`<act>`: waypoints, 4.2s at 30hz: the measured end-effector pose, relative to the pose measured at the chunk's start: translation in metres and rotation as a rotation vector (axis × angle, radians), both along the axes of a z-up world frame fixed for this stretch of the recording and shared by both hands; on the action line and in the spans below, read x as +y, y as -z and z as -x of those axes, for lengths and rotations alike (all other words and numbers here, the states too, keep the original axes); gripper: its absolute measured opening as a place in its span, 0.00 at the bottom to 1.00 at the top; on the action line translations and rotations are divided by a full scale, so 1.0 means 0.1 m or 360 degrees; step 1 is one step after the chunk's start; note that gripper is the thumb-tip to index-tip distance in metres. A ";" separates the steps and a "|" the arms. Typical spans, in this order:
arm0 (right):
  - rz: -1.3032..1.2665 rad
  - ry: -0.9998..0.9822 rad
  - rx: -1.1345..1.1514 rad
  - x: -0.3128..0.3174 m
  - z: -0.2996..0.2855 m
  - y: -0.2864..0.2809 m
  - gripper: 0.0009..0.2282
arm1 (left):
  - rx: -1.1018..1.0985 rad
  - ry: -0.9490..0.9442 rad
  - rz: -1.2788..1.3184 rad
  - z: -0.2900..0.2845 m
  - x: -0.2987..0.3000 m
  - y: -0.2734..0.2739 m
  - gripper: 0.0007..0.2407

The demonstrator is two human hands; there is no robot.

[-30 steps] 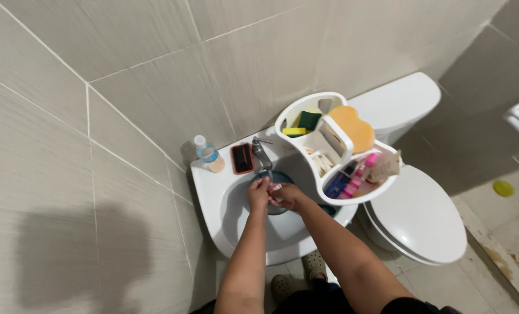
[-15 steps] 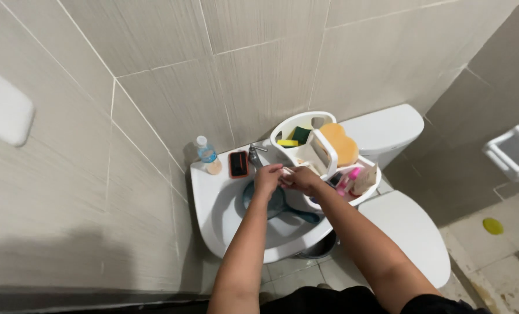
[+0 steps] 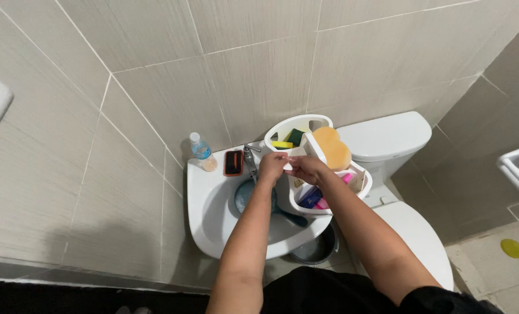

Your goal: The person washes a blue plastic scoop in the sink, then uses it to pour water onto the tiled bathroom floor while scrubbing with a white brush. They refill the scoop from the shower tap and continue scrubbing the floor area near the drain.

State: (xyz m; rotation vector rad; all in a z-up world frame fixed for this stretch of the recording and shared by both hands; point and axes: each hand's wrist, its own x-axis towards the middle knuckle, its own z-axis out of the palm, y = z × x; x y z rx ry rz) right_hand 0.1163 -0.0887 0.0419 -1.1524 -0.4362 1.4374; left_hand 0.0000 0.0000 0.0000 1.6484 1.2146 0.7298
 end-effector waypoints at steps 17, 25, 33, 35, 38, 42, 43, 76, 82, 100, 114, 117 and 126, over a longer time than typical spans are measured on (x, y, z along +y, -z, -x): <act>0.0039 0.0162 -0.0219 0.55 -0.35 0.56 0.15 | -0.0367 0.0100 0.0289 -0.02 0.23 -0.11 0.16; 0.0083 0.0487 0.0113 0.70 -0.49 0.77 0.19 | -0.0172 0.0004 0.0243 -0.27 0.58 0.12 0.14; 0.0378 0.0731 0.0259 0.48 -0.14 0.22 0.17 | 0.0198 -0.0047 0.0191 -0.89 1.26 1.09 0.16; 0.0360 0.0462 -0.0536 0.65 -0.31 0.71 0.13 | 0.0326 0.0011 0.0126 -0.81 1.14 0.98 0.16; 0.0234 0.0593 -0.0516 0.61 -0.18 0.68 0.10 | 0.0472 0.0092 0.0057 -0.73 1.00 0.89 0.16; -0.0096 0.0274 -0.1209 0.59 -0.27 1.03 0.05 | 0.0457 0.0093 -0.0013 -0.71 0.90 0.85 0.14; -0.0090 0.0271 -0.1208 0.63 -0.29 1.09 0.05 | 0.0458 0.0095 -0.0007 -0.69 0.83 0.77 0.14; 0.0391 0.0669 0.0189 1.25 1.10 3.34 0.08 | -0.0784 -0.0435 0.1146 1.33 0.73 2.01 0.15; 0.0363 0.0454 0.0517 1.63 1.05 3.44 0.15 | -0.0701 -0.0481 0.1116 1.32 0.77 2.36 0.08; 0.0603 0.0667 0.0038 1.64 0.94 3.26 0.10 | -0.0165 -0.0627 0.0619 0.55 0.82 2.46 0.06; 0.0271 0.0700 -0.0505 1.61 1.03 2.57 0.14 | 0.0135 -0.0009 -0.0029 0.82 0.50 1.91 0.14; 0.0193 0.0689 -0.0643 1.56 1.16 2.35 0.16 | 0.0560 -0.0238 -0.0362 0.87 0.76 2.48 0.07; -0.0069 0.0715 -0.1044 1.52 1.05 1.61 0.22 | -0.0608 -0.0444 0.0880 0.70 0.73 1.73 0.16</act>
